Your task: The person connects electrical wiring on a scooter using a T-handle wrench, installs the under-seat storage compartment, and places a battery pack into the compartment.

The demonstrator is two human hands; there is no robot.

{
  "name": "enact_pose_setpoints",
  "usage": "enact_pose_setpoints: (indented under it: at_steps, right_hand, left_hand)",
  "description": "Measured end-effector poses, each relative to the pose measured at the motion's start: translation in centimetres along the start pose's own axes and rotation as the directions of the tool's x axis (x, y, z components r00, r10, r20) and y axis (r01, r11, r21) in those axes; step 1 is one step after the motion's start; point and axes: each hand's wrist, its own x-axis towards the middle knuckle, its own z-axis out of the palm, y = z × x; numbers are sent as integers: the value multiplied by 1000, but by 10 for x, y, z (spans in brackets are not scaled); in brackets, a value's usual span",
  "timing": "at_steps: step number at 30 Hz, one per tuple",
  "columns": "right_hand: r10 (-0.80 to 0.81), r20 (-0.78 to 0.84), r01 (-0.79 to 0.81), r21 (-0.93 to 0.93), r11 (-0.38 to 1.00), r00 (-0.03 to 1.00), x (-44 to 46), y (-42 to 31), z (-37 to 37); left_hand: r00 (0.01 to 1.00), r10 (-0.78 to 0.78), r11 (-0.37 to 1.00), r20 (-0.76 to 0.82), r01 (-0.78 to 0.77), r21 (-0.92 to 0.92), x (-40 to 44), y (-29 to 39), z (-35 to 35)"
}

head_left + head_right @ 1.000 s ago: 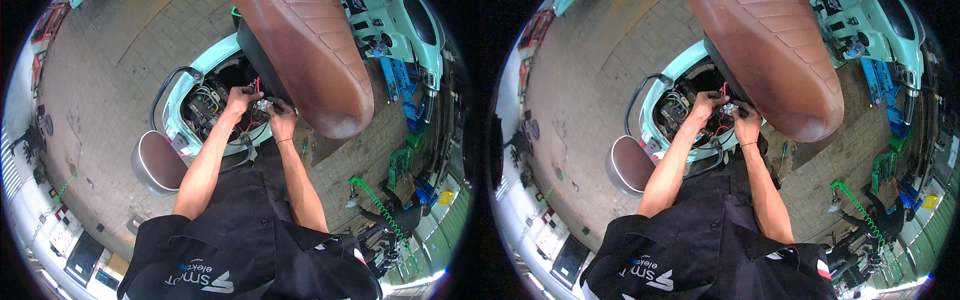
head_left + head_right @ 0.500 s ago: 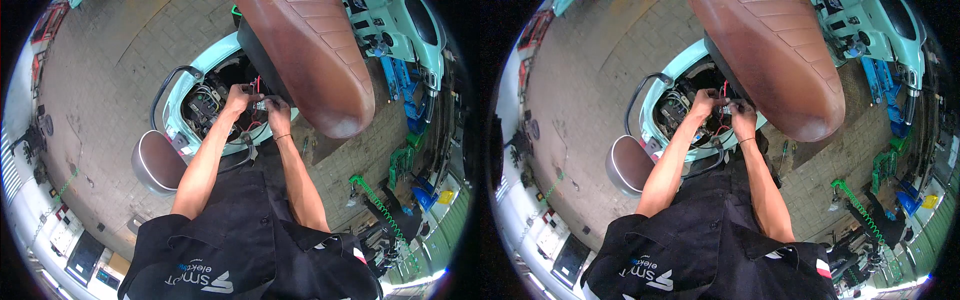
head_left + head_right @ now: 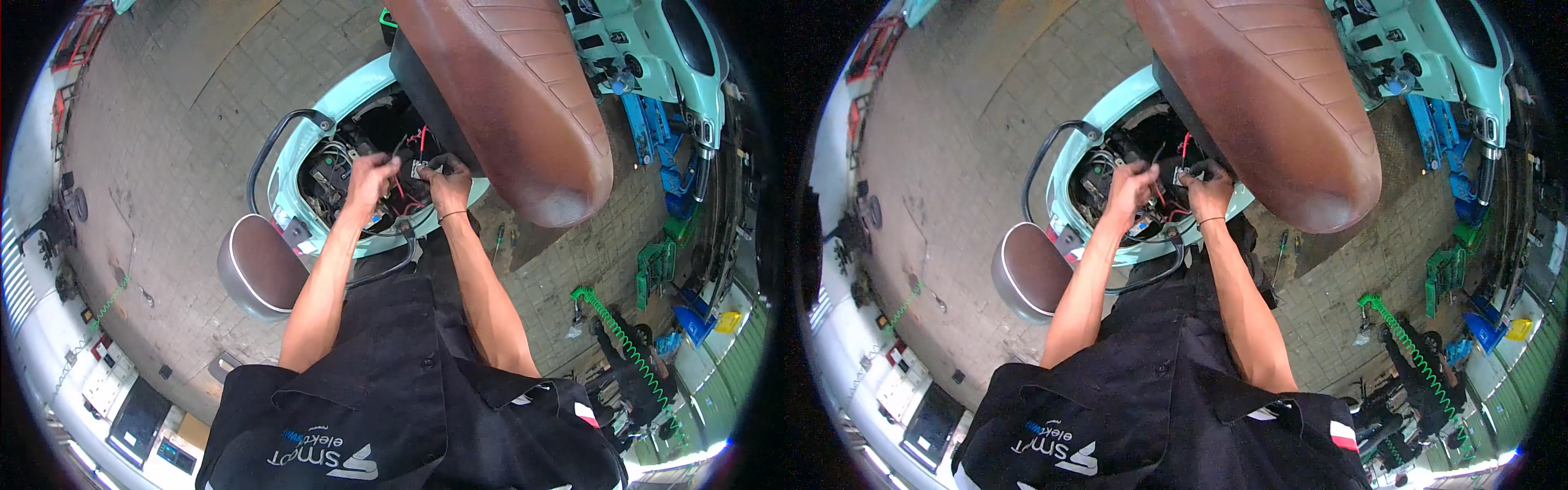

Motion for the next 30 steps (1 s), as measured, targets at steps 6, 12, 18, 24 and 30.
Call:
enact_pose_setpoints:
  at_steps: [6,12,18,24,30]
  right_hand:
    - [166,99,-175,97,980,981,6,-4,-8]
    - [279,144,-303,188,934,949,9,-13,-6]
    - [375,222,-436,429,791,900,2,-23,-6]
    - [382,237,-448,409,795,893,4,-27,-8]
    - [353,227,-419,448,789,908,-4,-39,-8]
  left_hand:
    - [965,163,977,-204,-129,172,-34,-27,20]
    - [889,358,874,-287,-210,438,-25,-46,40]
    - [835,420,814,-354,-176,553,-31,-46,49]
    - [850,377,824,-368,-126,552,-35,-47,54]
    - [812,448,801,-375,-178,571,-35,-50,57]
